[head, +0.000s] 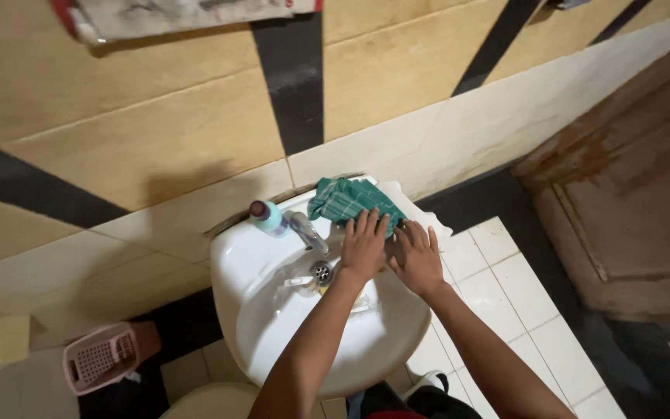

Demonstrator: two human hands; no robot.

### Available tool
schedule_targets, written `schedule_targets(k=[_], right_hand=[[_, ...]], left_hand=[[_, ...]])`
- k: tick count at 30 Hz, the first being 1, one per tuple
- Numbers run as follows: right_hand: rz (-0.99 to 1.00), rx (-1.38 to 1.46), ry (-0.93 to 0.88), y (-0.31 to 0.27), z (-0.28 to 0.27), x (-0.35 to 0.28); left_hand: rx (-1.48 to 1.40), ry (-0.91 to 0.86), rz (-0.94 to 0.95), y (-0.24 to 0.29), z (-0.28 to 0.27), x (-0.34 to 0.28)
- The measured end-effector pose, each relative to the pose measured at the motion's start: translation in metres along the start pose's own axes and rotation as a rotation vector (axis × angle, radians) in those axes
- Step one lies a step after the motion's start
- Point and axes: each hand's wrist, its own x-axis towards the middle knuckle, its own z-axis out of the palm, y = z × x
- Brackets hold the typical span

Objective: The person wipes the closed toilet seat with a green cloth. They then wash their hands at the sink and dry them with the cloth. Finally, they open the toilet lid and pour a cleaning liquid from a bottle into the bowl.

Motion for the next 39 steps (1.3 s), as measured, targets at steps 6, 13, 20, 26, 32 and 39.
schedule_targets(k=[6,13,20,26,32,39], right_hand=[[-0.051,-0.049,0.101,-0.012,-0.02,0.029],[-0.178,0.04,0.245,-0.043,-0.03,0.036],[-0.326,0.178,0.187,-0.074,-0.023,0.037],[-0.339,0.168,0.105,-0.086,-0.014,0.029],[-0.339,0.172,0.08,-0.082,-0.012,0.027],[-0.216,0.142,0.136,-0.053,-0.017,0.015]], left_hand=[[0.014,0.175,0.07,-0.011,-0.023,0.0],[0.002,0.157,-0.017,-0.022,-0.059,-0.025],[-0.014,0.203,-0.081,-0.045,-0.062,-0.055],[0.007,0.173,-0.114,-0.05,-0.069,-0.085],[-0.018,0.22,-0.061,-0.043,-0.068,-0.079],[-0.021,0.207,0.069,-0.021,-0.059,-0.049]])
